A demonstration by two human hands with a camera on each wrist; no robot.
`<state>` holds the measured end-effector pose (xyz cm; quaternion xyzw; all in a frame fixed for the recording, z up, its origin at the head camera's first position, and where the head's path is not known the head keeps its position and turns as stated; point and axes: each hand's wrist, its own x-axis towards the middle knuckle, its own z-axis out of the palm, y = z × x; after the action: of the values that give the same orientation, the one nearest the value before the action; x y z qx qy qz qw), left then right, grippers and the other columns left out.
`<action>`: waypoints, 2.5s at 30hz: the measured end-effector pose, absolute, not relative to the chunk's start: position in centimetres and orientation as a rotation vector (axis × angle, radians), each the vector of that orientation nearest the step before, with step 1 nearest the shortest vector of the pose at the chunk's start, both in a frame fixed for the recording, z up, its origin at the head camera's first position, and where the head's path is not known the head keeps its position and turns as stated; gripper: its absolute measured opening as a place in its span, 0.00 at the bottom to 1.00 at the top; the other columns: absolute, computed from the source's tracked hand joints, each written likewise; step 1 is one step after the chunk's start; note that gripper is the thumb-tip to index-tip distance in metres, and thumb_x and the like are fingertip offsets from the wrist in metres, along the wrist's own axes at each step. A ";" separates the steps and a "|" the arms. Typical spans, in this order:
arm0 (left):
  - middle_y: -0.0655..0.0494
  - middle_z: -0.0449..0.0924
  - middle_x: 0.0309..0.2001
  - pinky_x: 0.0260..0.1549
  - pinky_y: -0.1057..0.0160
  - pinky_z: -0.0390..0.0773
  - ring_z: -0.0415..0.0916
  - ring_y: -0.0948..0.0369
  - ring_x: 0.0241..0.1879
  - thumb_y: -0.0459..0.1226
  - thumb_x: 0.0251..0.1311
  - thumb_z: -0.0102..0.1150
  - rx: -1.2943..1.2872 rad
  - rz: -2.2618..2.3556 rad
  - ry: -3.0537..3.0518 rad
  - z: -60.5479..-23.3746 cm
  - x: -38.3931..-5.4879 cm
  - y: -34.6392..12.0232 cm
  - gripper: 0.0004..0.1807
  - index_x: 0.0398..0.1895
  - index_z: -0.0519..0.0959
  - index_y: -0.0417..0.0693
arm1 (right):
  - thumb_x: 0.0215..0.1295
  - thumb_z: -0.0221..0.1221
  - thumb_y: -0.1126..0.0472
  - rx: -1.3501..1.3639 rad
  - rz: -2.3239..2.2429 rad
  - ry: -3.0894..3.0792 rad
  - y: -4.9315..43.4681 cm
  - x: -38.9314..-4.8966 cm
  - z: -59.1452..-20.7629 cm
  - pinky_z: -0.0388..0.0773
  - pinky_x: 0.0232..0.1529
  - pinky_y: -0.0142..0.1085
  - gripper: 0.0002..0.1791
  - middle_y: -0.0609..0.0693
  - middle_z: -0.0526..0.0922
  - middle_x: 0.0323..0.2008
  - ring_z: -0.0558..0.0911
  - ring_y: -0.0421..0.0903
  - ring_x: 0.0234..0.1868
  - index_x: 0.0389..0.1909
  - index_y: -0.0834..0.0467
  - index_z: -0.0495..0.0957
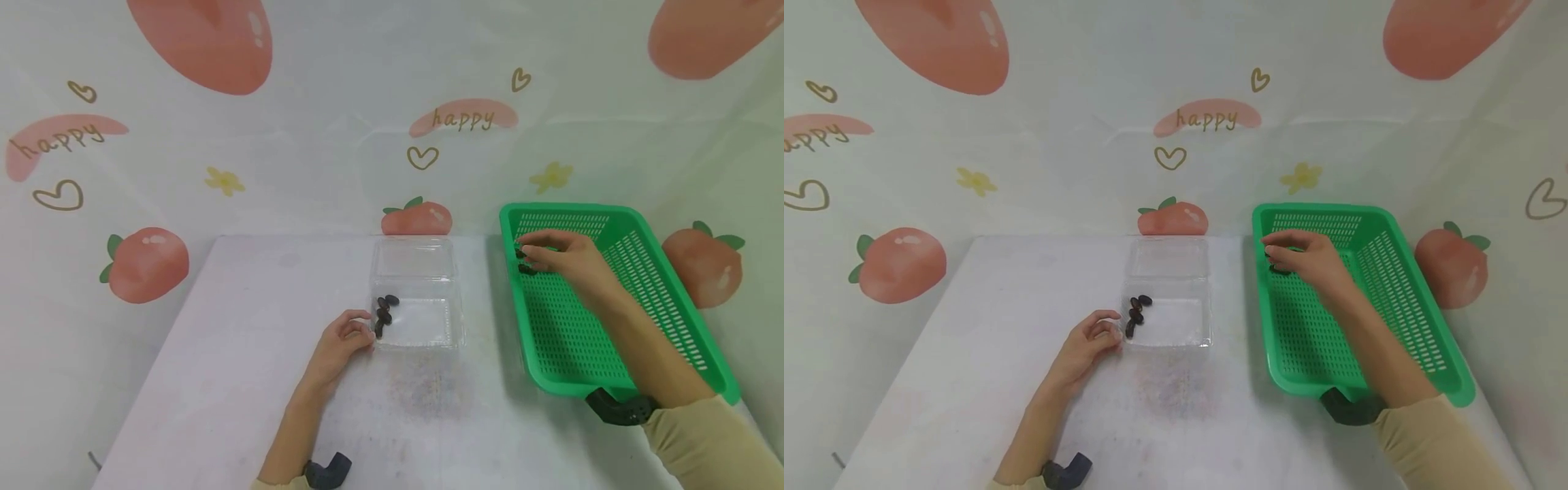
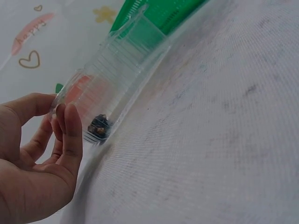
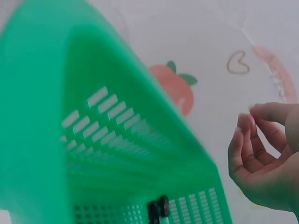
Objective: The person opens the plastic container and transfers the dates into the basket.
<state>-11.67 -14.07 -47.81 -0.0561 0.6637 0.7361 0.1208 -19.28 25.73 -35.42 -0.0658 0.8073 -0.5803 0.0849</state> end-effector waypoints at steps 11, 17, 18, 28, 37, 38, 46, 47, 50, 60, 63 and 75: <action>0.52 0.75 0.32 0.41 0.60 0.82 0.78 0.54 0.32 0.25 0.59 0.60 -0.173 2.147 1.946 -47.7 -12.0 -14.0 0.22 0.58 0.73 0.39 | 0.68 0.62 0.54 -0.264 -1.744 2.280 21.4 -18.6 -35.5 0.80 0.52 0.36 0.22 0.49 0.83 0.52 0.84 0.45 0.48 0.59 0.60 0.78; 0.52 0.75 0.32 0.41 0.60 0.82 0.77 0.56 0.33 0.26 0.59 0.62 -0.184 2.157 1.941 -47.6 -12.1 -14.1 0.22 0.58 0.73 0.39 | 0.69 0.62 0.59 -0.280 -1.764 2.262 18.5 -18.4 -36.3 0.82 0.50 0.38 0.19 0.54 0.82 0.51 0.84 0.47 0.47 0.57 0.63 0.78; 0.52 0.75 0.32 0.41 0.60 0.82 0.77 0.56 0.33 0.26 0.60 0.62 -0.184 2.156 1.938 -47.6 -12.1 -14.1 0.22 0.58 0.73 0.39 | 0.69 0.61 0.60 -0.284 -1.767 2.265 18.1 -18.3 -36.5 0.82 0.50 0.38 0.19 0.55 0.82 0.52 0.84 0.48 0.46 0.57 0.64 0.78; 0.52 0.75 0.33 0.42 0.60 0.82 0.79 0.55 0.32 0.25 0.59 0.61 -0.178 2.126 1.932 -47.7 -11.8 -14.0 0.23 0.58 0.73 0.39 | 0.67 0.62 0.60 -0.180 -1.697 2.334 14.4 -16.5 -38.6 0.80 0.51 0.44 0.15 0.53 0.85 0.49 0.85 0.48 0.45 0.54 0.56 0.82; 0.52 0.75 0.34 0.41 0.61 0.82 0.78 0.56 0.32 0.26 0.58 0.63 -0.166 2.140 1.928 -47.6 -11.8 -14.0 0.23 0.58 0.73 0.39 | 0.63 0.63 0.65 -0.186 -1.612 2.483 9.4 -16.4 -40.9 0.82 0.46 0.41 0.15 0.52 0.86 0.47 0.85 0.48 0.44 0.51 0.58 0.83; 0.52 0.75 0.34 0.41 0.61 0.82 0.78 0.56 0.32 0.26 0.58 0.63 -0.173 2.137 1.931 -47.6 -11.8 -14.0 0.23 0.58 0.74 0.39 | 0.63 0.63 0.66 -0.189 -1.618 2.484 8.9 -16.5 -41.2 0.82 0.46 0.42 0.15 0.51 0.86 0.47 0.85 0.48 0.44 0.51 0.59 0.83; 0.54 0.74 0.34 0.41 0.61 0.82 0.78 0.58 0.32 0.26 0.58 0.62 -0.182 2.144 1.930 -47.7 -11.8 -13.9 0.23 0.58 0.73 0.39 | 0.60 0.63 0.71 -0.213 -1.668 2.466 7.3 -18.1 -43.5 0.83 0.44 0.39 0.14 0.57 0.87 0.43 0.86 0.51 0.43 0.48 0.63 0.84; 0.54 0.74 0.34 0.42 0.61 0.82 0.78 0.58 0.32 0.26 0.58 0.62 -0.178 2.143 1.930 -47.7 -11.8 -13.9 0.23 0.58 0.73 0.39 | 0.59 0.63 0.71 -0.216 -1.675 2.467 7.2 -18.2 -43.7 0.82 0.44 0.39 0.14 0.57 0.87 0.42 0.86 0.51 0.42 0.47 0.64 0.84; 0.54 0.73 0.34 0.42 0.61 0.82 0.78 0.57 0.33 0.26 0.58 0.62 -0.168 2.144 1.923 -47.7 -11.8 -13.9 0.24 0.59 0.73 0.38 | 0.59 0.63 0.72 -0.229 -1.666 2.486 7.0 -18.6 -44.5 0.82 0.43 0.38 0.13 0.57 0.87 0.41 0.86 0.52 0.42 0.46 0.64 0.85; 0.54 0.72 0.35 0.41 0.61 0.82 0.77 0.60 0.33 0.25 0.58 0.60 -0.146 2.151 1.906 -47.7 -11.8 -13.9 0.24 0.59 0.71 0.36 | 0.55 0.63 0.72 -0.222 -1.607 2.537 6.0 -19.1 -46.1 0.82 0.45 0.37 0.15 0.54 0.88 0.42 0.86 0.48 0.44 0.45 0.62 0.86; 0.54 0.72 0.34 0.40 0.62 0.82 0.77 0.60 0.33 0.24 0.58 0.60 -0.137 2.155 1.906 -47.8 -11.9 -13.9 0.24 0.59 0.71 0.35 | 0.55 0.62 0.74 -0.221 -1.561 2.580 5.5 -19.1 -45.9 0.82 0.44 0.39 0.16 0.54 0.88 0.42 0.86 0.48 0.44 0.46 0.62 0.86; 0.53 0.70 0.36 0.39 0.62 0.82 0.75 0.61 0.32 0.24 0.58 0.59 -0.098 2.159 1.874 -47.9 -12.2 -14.0 0.23 0.58 0.68 0.32 | 0.53 0.65 0.72 -0.205 -1.408 2.628 4.7 -19.1 -46.0 0.80 0.38 0.34 0.16 0.50 0.88 0.35 0.84 0.42 0.35 0.43 0.59 0.88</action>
<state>-12.16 -13.99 -47.95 -0.0338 0.6486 0.7474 0.1399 -19.12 4.70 -46.02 -0.0684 0.8768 -0.4698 0.0763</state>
